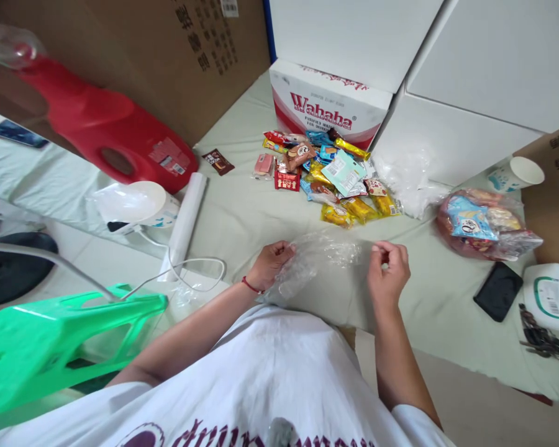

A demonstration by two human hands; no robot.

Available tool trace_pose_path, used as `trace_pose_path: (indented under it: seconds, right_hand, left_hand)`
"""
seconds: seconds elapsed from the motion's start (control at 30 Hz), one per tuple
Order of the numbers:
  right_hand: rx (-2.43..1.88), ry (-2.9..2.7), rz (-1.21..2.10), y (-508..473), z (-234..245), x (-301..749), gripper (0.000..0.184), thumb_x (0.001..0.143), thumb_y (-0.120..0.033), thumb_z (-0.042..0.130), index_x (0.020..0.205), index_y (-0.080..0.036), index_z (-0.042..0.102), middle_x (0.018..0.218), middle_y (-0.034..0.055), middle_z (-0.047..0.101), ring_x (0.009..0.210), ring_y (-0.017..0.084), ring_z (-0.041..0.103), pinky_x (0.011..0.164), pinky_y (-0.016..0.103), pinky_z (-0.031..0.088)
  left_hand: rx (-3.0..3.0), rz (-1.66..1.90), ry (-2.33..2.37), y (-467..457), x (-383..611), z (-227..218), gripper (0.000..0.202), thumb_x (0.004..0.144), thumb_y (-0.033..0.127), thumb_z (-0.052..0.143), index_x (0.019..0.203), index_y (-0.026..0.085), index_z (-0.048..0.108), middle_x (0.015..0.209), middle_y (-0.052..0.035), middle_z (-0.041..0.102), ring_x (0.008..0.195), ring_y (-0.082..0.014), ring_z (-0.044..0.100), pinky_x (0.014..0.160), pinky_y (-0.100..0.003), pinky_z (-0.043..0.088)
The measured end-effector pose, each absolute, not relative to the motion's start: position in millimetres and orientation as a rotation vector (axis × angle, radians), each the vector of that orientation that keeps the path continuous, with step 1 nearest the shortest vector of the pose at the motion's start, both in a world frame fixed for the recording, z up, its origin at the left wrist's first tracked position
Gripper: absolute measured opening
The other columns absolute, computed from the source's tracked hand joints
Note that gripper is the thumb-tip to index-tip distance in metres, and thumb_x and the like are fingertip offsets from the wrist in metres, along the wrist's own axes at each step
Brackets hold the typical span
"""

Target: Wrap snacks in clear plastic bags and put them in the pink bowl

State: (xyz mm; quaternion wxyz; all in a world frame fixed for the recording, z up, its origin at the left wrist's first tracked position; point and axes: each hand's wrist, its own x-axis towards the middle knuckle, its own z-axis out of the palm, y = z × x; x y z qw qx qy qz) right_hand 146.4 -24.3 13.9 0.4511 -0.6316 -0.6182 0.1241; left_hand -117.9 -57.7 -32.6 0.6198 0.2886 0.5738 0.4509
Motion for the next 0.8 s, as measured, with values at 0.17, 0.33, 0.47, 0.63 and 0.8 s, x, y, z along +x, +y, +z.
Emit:
trace_pose_path:
  seconds: [0.17,0.33,0.47,0.63,0.8]
  right_hand:
    - [-1.327,-1.842,0.963,-50.7,24.8,84.0,0.033,0.096,-0.049,0.058,0.076,-0.023,0.067,0.068,0.0003,0.06,0.061,0.015,0.052,0.059,0.029,0.042]
    - [-1.366,-1.709,1.486,-50.8,-9.5,36.2,0.038,0.086,-0.055,0.064,0.069,-0.021,0.061,0.055,-0.0036,0.05,0.052,0.013,0.043,0.052,0.026,0.031]
    - [-1.295,-1.457,1.653,-54.0,-18.7,40.5,0.034,0.084,-0.053,0.066,0.074,-0.021,0.058,0.06,-0.0052,0.049,0.053,0.01,0.037,0.051,0.025,0.028]
    - [-1.258,-1.377,1.614,-64.8,-13.5,59.4,0.034,0.088,-0.053,0.066,0.078,-0.022,0.057,0.063,-0.0058,0.046,0.054,0.01,0.034,0.05,0.024,0.026]
    - [-1.343,-1.429,1.373,-71.2,-9.7,78.5,0.03,0.092,-0.051,0.064,0.084,-0.022,0.06,0.063,-0.0063,0.043,0.055,0.011,0.035,0.052,0.024,0.028]
  left_hand:
    - [0.62,1.062,1.291,-58.9,-110.9,-24.3,0.063,0.083,0.08,0.056,0.071,0.019,0.06,0.055,0.0038,0.046,0.043,-0.008,0.033,0.044,-0.027,0.022]
    - [0.815,1.16,1.443,-61.5,-109.5,-28.1,0.06,0.094,0.071,0.045,0.066,0.019,0.058,0.055,0.0015,0.047,0.049,-0.0119,0.041,0.05,-0.028,0.031]
    - [0.777,1.217,1.501,-55.3,-110.5,-33.4,0.051,0.095,0.06,0.052,0.063,0.02,0.054,0.056,0.0023,0.044,0.051,-0.0119,0.039,0.051,-0.027,0.032]
    - [0.705,1.145,1.404,-50.7,-108.0,-31.0,0.048,0.091,0.064,0.053,0.075,0.019,0.06,0.057,0.0054,0.039,0.048,-0.0099,0.032,0.048,-0.026,0.026]
    - [0.933,1.056,1.419,-47.5,-107.6,-30.7,0.042,0.074,0.056,0.074,0.071,0.018,0.056,0.059,0.0068,0.041,0.056,-0.0079,0.034,0.052,-0.023,0.025]
